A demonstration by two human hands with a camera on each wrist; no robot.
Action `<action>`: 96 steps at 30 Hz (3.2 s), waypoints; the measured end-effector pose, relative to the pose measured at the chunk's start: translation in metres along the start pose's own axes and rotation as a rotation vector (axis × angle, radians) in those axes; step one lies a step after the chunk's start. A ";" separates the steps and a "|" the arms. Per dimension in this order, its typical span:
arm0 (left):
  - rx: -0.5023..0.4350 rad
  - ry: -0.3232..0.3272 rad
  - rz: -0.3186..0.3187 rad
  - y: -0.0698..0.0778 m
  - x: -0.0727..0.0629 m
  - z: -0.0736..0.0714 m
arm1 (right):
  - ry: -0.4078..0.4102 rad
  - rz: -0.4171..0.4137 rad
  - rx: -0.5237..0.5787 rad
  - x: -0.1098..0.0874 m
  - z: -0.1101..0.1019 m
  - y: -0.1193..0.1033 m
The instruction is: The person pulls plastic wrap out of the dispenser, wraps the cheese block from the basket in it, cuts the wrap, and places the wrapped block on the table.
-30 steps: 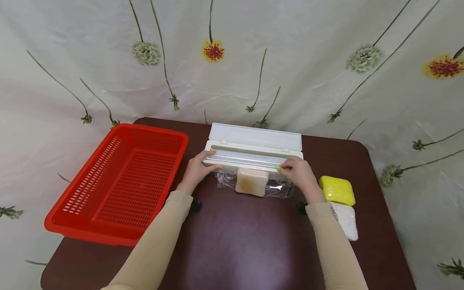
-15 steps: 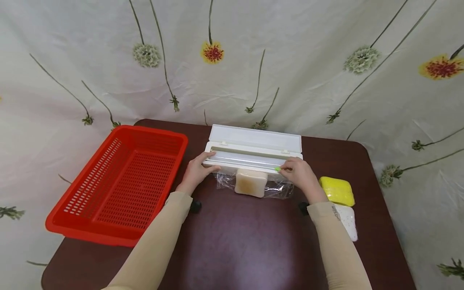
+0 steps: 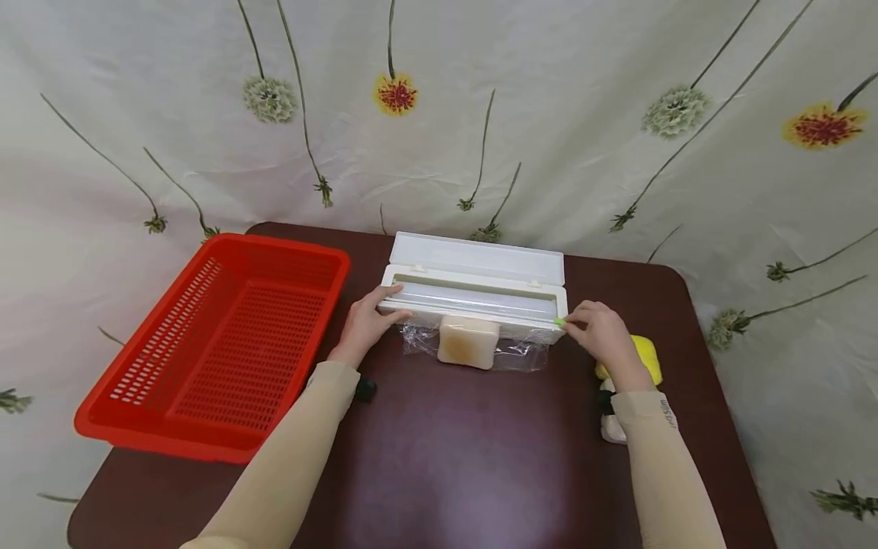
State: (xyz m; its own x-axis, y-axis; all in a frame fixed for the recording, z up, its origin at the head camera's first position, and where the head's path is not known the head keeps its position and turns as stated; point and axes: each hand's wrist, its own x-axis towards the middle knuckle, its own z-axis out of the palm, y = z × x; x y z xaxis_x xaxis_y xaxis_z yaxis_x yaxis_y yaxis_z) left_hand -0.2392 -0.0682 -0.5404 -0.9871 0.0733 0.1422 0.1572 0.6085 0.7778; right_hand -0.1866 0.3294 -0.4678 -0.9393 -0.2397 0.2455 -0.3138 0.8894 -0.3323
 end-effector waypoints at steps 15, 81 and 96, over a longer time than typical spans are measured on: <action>-0.030 -0.042 0.016 0.005 -0.005 -0.003 | 0.081 0.243 0.059 -0.014 0.015 -0.007; -0.134 0.055 0.060 0.039 -0.047 0.021 | 0.333 0.492 0.677 -0.036 0.078 -0.050; 0.015 0.014 0.091 0.035 -0.048 0.017 | 0.117 0.443 0.433 -0.038 0.076 -0.042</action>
State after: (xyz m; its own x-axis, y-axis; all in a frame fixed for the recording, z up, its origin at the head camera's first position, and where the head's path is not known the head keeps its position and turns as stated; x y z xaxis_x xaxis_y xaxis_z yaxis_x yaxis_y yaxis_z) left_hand -0.1873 -0.0365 -0.5302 -0.9681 0.1177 0.2210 0.2460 0.6112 0.7522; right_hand -0.1484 0.2718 -0.5326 -0.9793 0.1816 0.0898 0.0512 0.6507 -0.7576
